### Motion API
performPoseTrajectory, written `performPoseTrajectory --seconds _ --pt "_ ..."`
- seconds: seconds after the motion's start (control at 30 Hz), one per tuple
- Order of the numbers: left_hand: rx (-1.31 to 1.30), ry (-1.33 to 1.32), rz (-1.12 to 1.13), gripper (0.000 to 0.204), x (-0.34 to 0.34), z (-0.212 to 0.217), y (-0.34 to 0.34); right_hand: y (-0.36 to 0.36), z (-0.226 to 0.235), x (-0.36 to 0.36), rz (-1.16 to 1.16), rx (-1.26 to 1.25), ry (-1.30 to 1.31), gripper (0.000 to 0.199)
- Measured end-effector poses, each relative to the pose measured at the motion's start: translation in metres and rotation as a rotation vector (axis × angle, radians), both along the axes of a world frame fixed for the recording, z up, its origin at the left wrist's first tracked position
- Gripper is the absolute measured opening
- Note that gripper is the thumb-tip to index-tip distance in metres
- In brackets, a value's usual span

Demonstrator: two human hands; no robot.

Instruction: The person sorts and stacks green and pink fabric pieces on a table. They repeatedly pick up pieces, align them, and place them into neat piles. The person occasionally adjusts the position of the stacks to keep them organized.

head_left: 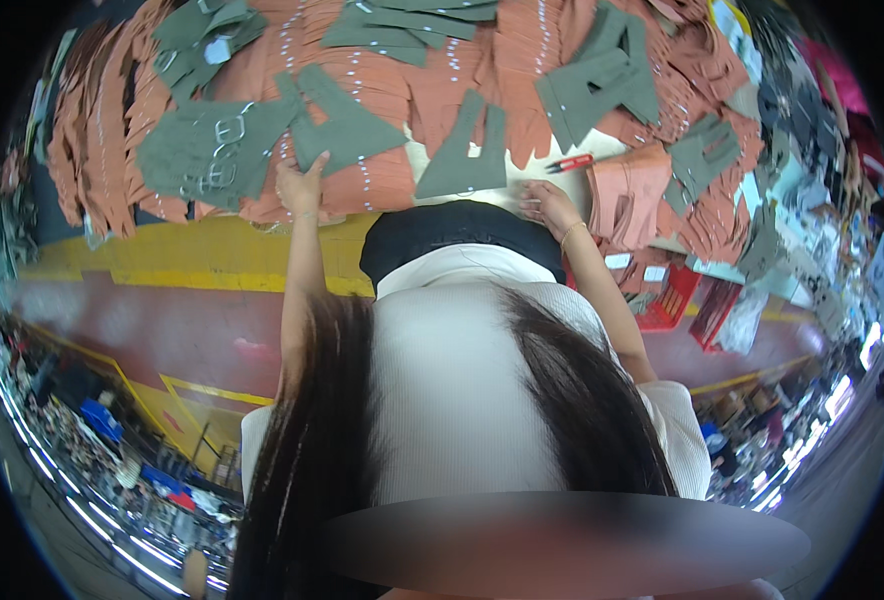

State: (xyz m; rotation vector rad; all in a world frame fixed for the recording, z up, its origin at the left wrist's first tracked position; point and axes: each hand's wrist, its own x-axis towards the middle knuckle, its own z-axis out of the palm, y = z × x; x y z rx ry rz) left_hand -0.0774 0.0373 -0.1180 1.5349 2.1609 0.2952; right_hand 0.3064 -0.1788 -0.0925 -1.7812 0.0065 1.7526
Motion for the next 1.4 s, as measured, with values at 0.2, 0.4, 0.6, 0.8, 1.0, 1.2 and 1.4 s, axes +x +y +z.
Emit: performPoseTrajectory --seconds 0.2,0.4,0.6,0.8,1.0,1.2,1.4 --pt "-0.144 -0.449 -0.098 0.046 -0.003 0.015 0.019 -0.010 -0.005 0.007 -0.277 0.001 0.050 0.026" --pt "-0.508 -1.107 0.293 0.037 0.019 0.074 0.027 0.008 0.004 0.014 -0.385 0.094 0.108 0.025" --pt "-0.519 -1.203 0.264 0.051 0.041 0.117 0.027 0.090 0.027 0.007 -0.254 0.243 0.133 0.025" --pt "-0.528 -1.361 0.103 0.046 0.043 0.108 0.018 0.199 0.038 -0.015 -0.159 0.444 0.269 0.026" --pt "-0.512 -1.186 0.287 0.037 0.035 0.059 0.006 0.255 0.019 -0.045 -0.337 0.306 0.447 0.023" --pt "-0.549 -1.186 0.371 0.034 0.033 0.052 -0.002 0.251 0.010 -0.065 -0.470 0.179 0.476 0.020" --pt "-0.583 -1.189 0.399 0.034 0.032 0.050 0.001 0.253 0.014 -0.092 -0.436 0.136 0.582 0.018"
